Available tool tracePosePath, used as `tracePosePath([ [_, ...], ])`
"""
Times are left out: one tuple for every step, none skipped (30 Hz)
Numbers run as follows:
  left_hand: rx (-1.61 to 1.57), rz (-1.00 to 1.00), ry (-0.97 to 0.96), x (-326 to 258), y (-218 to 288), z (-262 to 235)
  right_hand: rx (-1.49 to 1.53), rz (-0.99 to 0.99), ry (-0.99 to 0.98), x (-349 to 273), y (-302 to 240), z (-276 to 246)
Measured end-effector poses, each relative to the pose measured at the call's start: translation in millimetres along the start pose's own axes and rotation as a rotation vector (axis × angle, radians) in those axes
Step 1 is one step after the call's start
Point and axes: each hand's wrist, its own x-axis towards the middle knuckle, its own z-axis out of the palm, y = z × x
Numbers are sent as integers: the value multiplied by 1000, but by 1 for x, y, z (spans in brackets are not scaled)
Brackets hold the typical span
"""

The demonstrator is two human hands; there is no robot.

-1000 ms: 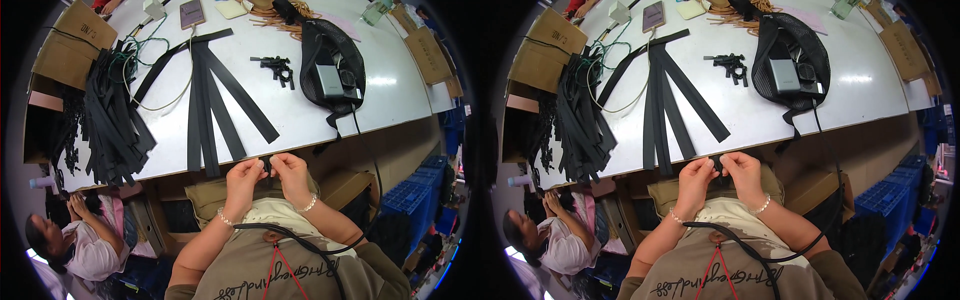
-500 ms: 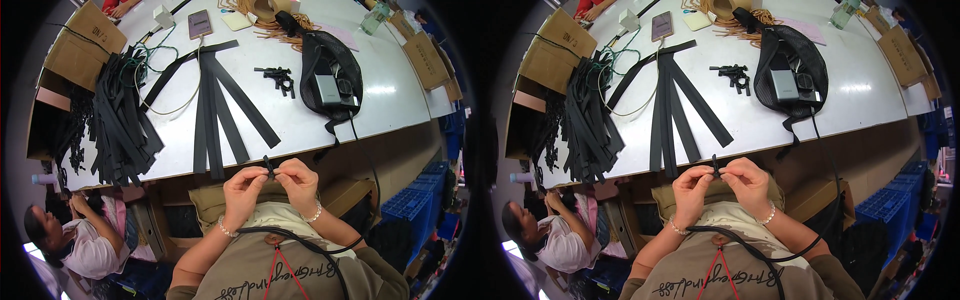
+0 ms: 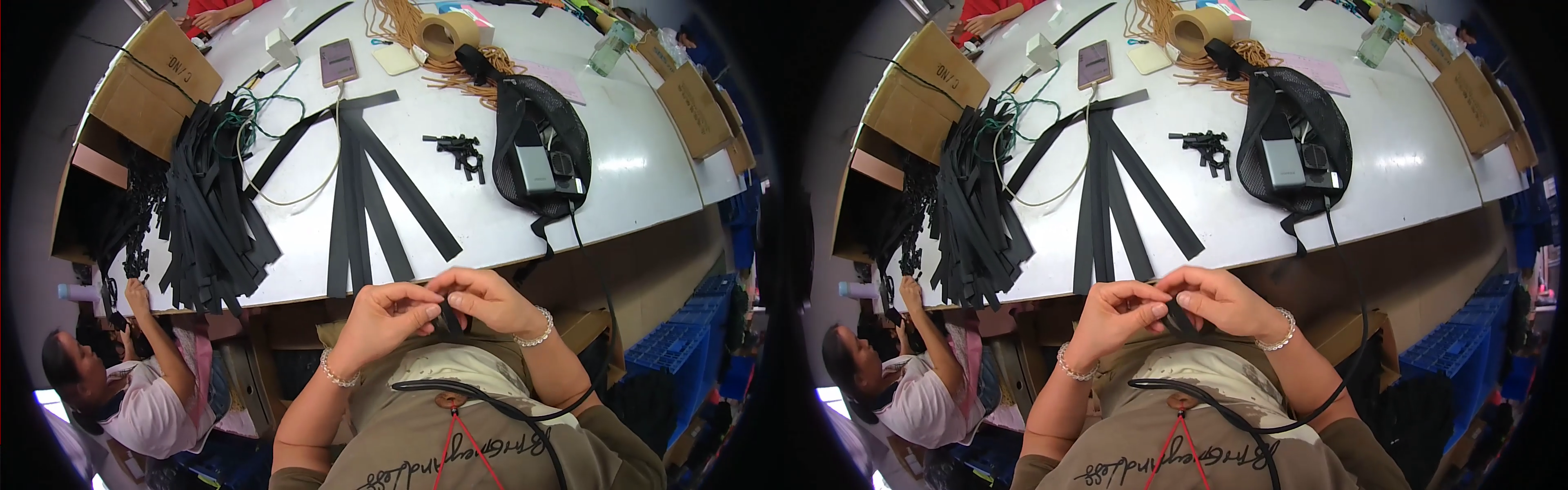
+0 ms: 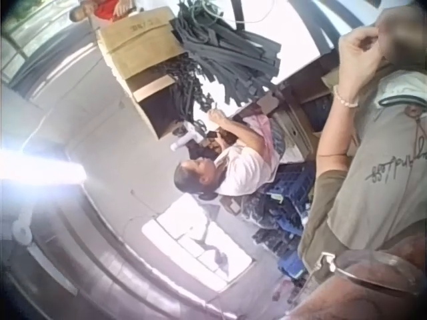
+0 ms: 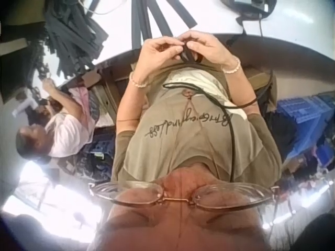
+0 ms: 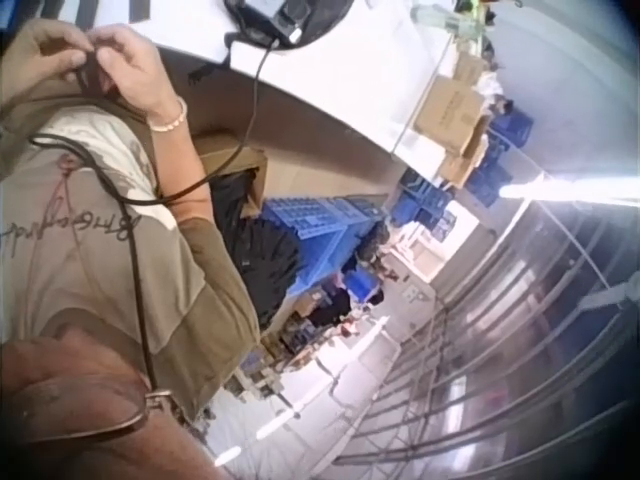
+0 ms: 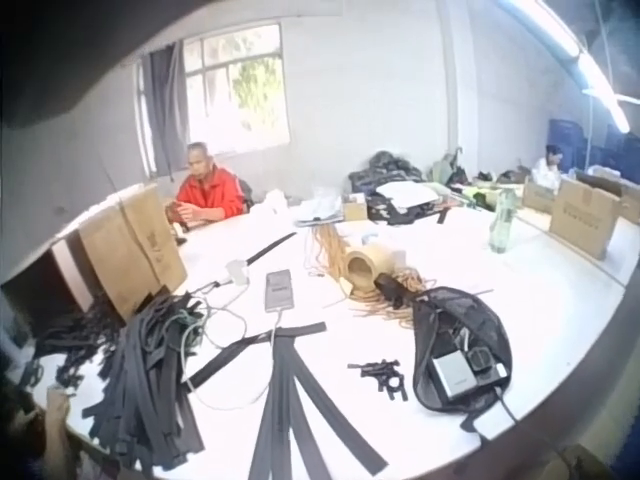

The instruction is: Assembling plastic components and clips onto black fabric straps at a production workbench.

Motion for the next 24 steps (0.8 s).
tracePosePath([
  [-12, -49, -47, -1, 3, -2, 20, 100, -98, 1, -1, -3],
  [-22, -96, -93, -2, 6, -3, 100, 126, -131, 3, -2, -4],
  [-19, -82, -88, -2, 9, -4, 91, 119, -139, 4, 1, -7],
  [-21, -105, -98, -2, 12, -5, 136, 145, -175, 5, 6, -10],
  [-25, -131, -108, -3, 15, -6, 182, 173, -211, 6, 8, -10],
  [-28, -145, -131, -4, 18, -7, 205, 186, -146, 6, 3, -4],
  [-26, -135, -127, -4, 20, -7, 197, 182, -153, 7, 5, -4],
  [-8, -164, -176, -4, 20, -8, 184, 190, -138, 8, 9, -4],
  [9, -194, -226, -4, 22, -8, 170, 199, -122, 9, 10, -3],
  [11, -187, -224, -4, 25, -10, 200, 197, -88, 8, 9, 1],
  [12, -214, -245, -3, 29, -11, 195, 194, -92, 9, 8, 2],
  [14, -241, -267, -3, 33, -13, 209, 194, -98, 9, 8, 3],
  [15, -268, -289, -2, 35, -14, 223, 195, -103, 9, 7, 4],
  [16, -261, -287, -1, 36, -15, 234, 188, -115, 10, 5, 6],
  [-22, -271, -288, -2, 37, -15, 229, 186, -119, 10, 4, 7],
  [-61, -281, -290, -2, 37, -15, 227, 187, -119, 10, 3, 8],
  [-59, -276, -289, -2, 37, -16, 226, 186, -119, 11, 3, 9],
  [-73, -272, -277, -2, 36, -16, 204, 182, -123, 11, 3, 8],
  [-88, -268, -264, -3, 36, -15, 199, 180, -126, 12, 2, 9],
  [-88, -264, -263, -3, 35, -15, 196, 181, -114, 11, 1, 10],
  [-88, -251, -232, -3, 34, -15, 194, 182, -102, 11, 0, 11],
  [-88, -238, -200, -3, 33, -14, 191, 182, -104, 12, -3, 12],
  [-89, -236, -197, -4, 30, -14, 180, 175, -104, 12, -6, 16],
  [-97, -188, -172, -5, 27, -14, 168, 168, -105, 12, -9, 20],
])
